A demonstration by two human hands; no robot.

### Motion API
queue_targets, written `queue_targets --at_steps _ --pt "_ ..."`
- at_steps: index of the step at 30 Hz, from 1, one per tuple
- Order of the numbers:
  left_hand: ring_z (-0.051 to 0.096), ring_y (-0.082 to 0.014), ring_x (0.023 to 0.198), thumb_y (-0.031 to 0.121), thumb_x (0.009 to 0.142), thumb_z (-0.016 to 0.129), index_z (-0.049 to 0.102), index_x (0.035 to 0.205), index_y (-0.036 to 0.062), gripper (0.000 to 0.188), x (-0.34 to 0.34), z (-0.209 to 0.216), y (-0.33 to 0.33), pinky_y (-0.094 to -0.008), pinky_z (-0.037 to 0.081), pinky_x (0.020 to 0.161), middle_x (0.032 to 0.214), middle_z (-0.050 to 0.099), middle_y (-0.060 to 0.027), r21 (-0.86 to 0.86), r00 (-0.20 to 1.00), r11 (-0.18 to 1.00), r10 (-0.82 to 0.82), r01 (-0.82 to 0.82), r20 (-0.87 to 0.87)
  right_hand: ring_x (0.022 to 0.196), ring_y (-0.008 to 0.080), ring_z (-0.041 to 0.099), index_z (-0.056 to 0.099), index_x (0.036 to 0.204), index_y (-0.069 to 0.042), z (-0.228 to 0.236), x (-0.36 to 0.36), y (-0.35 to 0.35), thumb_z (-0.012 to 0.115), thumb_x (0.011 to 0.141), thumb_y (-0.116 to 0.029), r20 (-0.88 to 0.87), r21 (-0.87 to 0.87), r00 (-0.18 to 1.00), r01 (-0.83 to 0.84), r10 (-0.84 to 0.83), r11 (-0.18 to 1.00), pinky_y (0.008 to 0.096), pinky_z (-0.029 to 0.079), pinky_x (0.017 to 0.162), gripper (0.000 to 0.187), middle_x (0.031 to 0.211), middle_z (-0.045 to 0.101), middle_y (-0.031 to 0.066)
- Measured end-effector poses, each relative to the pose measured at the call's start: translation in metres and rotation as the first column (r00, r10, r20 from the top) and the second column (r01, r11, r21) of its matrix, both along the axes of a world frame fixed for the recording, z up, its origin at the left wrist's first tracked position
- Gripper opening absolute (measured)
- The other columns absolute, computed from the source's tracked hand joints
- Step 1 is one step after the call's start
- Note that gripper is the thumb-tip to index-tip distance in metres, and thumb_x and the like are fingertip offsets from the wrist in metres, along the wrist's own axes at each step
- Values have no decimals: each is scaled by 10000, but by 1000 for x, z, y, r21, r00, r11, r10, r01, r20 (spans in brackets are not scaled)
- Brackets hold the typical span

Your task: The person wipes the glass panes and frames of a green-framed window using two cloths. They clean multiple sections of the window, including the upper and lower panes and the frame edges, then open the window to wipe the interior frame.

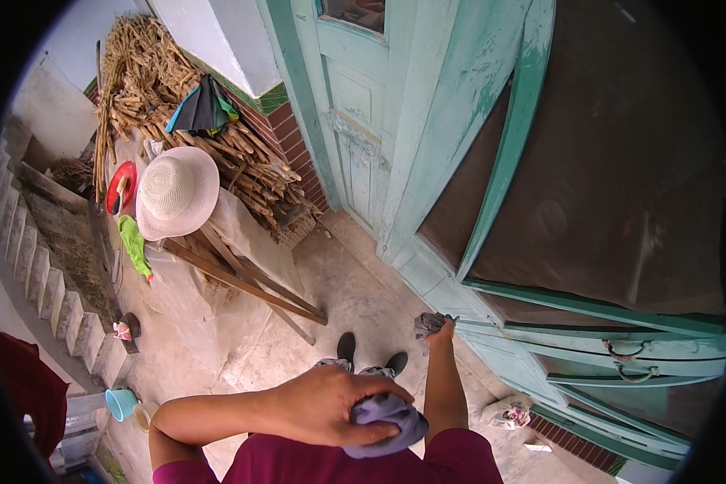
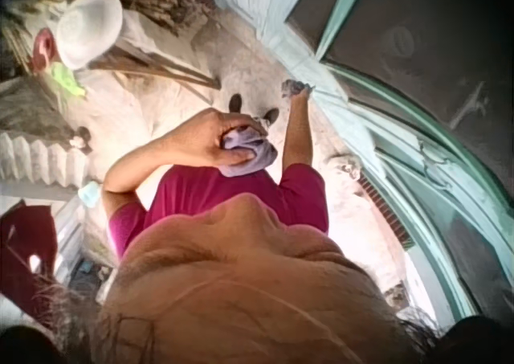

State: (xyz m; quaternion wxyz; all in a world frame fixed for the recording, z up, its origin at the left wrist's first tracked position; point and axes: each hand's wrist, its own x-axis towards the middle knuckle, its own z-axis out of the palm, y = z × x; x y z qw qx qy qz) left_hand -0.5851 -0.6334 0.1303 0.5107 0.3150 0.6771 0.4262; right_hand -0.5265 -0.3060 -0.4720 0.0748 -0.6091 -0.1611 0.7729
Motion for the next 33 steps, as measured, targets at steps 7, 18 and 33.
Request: queue_targets --at_steps 7,18,33 --pt "667 -410 1167 275 1015 653 606 1343 -68 477 7 25 -9 -472 522 975 1298 668 -264 663 892 747 -329 45 310 993 365 745 684 1045 -96 17 -51 21 419 1021 -225 -293 45 956 -12 25 999 541 617 941 296 1081 757 134" --pt "316 -102 409 309 1100 551 545 1101 160 149 58 -26 -160 -287 289 398 675 466 5 465 425 138 682 -874 595 1284 402 575 448 1372 111 221 -250 -134 733 910 -192 -49 791 985 -63 165 608 482 482 1095 622 1408 546 271" --pt "643 -180 879 311 1087 504 602 1393 132 367 87 -137 -216 -325 553 733 1086 686 -25 -115 -257 -231 829 -966 496 1107 361 651 602 1317 -138 65 -36 -26 798 790 -181 604 718 781 -620 158 316 427 581 947 564 1226 622 146"
